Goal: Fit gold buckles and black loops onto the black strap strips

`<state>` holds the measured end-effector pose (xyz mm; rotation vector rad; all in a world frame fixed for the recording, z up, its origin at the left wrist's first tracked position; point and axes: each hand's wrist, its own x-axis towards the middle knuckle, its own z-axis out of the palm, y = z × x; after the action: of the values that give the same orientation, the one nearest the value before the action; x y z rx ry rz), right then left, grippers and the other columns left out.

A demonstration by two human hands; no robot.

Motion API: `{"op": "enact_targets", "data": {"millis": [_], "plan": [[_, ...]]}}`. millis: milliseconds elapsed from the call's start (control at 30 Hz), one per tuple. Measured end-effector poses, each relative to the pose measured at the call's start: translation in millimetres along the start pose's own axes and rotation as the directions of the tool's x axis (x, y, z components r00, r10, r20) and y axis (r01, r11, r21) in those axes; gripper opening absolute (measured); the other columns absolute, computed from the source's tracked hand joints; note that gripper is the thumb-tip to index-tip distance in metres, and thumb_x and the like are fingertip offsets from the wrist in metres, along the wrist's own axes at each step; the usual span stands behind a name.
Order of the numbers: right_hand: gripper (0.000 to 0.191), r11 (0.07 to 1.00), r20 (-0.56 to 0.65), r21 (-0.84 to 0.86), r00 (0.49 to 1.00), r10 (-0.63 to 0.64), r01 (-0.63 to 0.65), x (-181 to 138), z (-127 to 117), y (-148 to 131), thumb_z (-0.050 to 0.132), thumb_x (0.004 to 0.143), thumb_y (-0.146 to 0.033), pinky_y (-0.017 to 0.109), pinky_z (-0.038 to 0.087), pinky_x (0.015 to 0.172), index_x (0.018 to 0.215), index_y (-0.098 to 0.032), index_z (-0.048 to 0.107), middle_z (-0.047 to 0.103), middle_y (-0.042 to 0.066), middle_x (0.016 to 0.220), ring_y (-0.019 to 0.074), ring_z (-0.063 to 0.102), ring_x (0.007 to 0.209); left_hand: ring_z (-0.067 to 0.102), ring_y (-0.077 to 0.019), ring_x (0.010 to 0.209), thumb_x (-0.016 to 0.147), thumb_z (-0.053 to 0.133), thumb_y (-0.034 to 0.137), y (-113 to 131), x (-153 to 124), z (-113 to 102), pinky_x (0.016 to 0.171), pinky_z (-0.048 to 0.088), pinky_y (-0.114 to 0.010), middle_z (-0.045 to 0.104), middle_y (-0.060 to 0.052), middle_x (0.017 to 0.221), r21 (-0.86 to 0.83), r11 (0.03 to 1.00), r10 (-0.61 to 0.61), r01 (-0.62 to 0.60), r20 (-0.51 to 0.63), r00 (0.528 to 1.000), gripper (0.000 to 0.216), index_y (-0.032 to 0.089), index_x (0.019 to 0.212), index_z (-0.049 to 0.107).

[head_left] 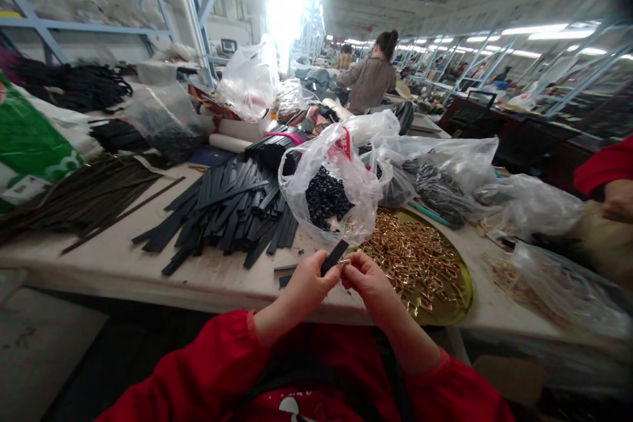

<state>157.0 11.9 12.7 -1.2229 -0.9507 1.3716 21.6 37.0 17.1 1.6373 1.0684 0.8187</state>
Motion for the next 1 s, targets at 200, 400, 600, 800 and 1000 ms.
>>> {"op": "enact_targets", "data": {"millis": [200, 400, 600, 800, 1000], "plan": [[0.025, 0.991, 0.250, -0.093, 0.961, 0.117, -0.096, -5.7, -2.4, 2.9, 0.063, 0.071, -0.042, 0.022, 0.036, 0.052, 0.073, -0.017, 0.062, 0.054, -0.002, 0.063, 0.0077, 0.043, 0.053, 0.041, -0.0088, 0.052, 0.075, 0.046, 0.030, -1.5, -3.2, -14.6, 0.048, 0.031, -0.020, 0.046, 0.004, 0.055, -0.003, 0.993, -0.122, 0.122, -0.017, 0.992, 0.018, 0.014, 0.069, 0.051], [0.022, 0.988, 0.094, -0.115, 0.991, -0.091, 0.101, -5.2, -5.0, 12.9, 0.072, 0.063, -0.034, 0.024, 0.042, 0.060, 0.077, -0.021, 0.060, 0.058, -0.002, 0.075, 0.0114, 0.052, 0.067, 0.039, -0.0077, 0.049, 0.073, 0.049, 0.032, -7.1, -3.5, -10.8, 0.046, 0.030, -0.019, 0.043, 0.005, 0.055, -0.056, 0.970, -0.228, 0.237, 0.132, 0.965, 0.019, 0.014, 0.071, 0.051], [0.025, 0.997, -0.058, 0.074, 0.998, 0.038, -0.033, 5.5, -8.6, 21.2, 0.073, 0.063, -0.032, 0.022, 0.043, 0.053, 0.079, -0.020, 0.059, 0.056, -0.005, 0.063, 0.0076, 0.050, 0.053, 0.037, -0.0076, 0.045, 0.084, 0.033, 0.042, -19.3, -6.4, -17.0, 0.043, 0.028, -0.019, 0.046, 0.005, 0.057, -0.069, 0.965, -0.226, 0.253, 0.271, 0.936, 0.031, 0.015, 0.082, 0.049], [0.032, 0.855, -0.046, 0.441, 0.944, 0.326, -0.273, 1.5, 2.1, 27.8, 0.077, 0.057, -0.030, 0.020, 0.047, 0.052, 0.082, -0.022, 0.061, 0.057, -0.005, 0.068, 0.0058, 0.052, 0.052, 0.050, -0.0128, 0.065, 0.086, 0.034, 0.034, -24.2, -9.0, -18.1, 0.059, 0.036, -0.022, 0.058, -0.001, 0.071, 0.237, 0.971, -0.085, 0.024, 0.247, 0.965, 0.027, 0.017, 0.078, 0.055], [0.021, 0.958, -0.147, 0.278, 0.983, 0.113, -0.069, -7.8, 9.7, 38.4, 0.071, 0.066, -0.032, 0.020, 0.043, 0.051, 0.079, -0.019, 0.060, 0.057, -0.004, 0.065, 0.0062, 0.050, 0.052, 0.052, -0.0134, 0.066, 0.085, 0.036, 0.030, -19.6, -9.2, -11.9, 0.060, 0.036, -0.022, 0.060, -0.001, 0.072, 0.245, 0.969, -0.094, 0.029, 0.258, 0.962, 0.026, 0.017, 0.074, 0.055]]}}
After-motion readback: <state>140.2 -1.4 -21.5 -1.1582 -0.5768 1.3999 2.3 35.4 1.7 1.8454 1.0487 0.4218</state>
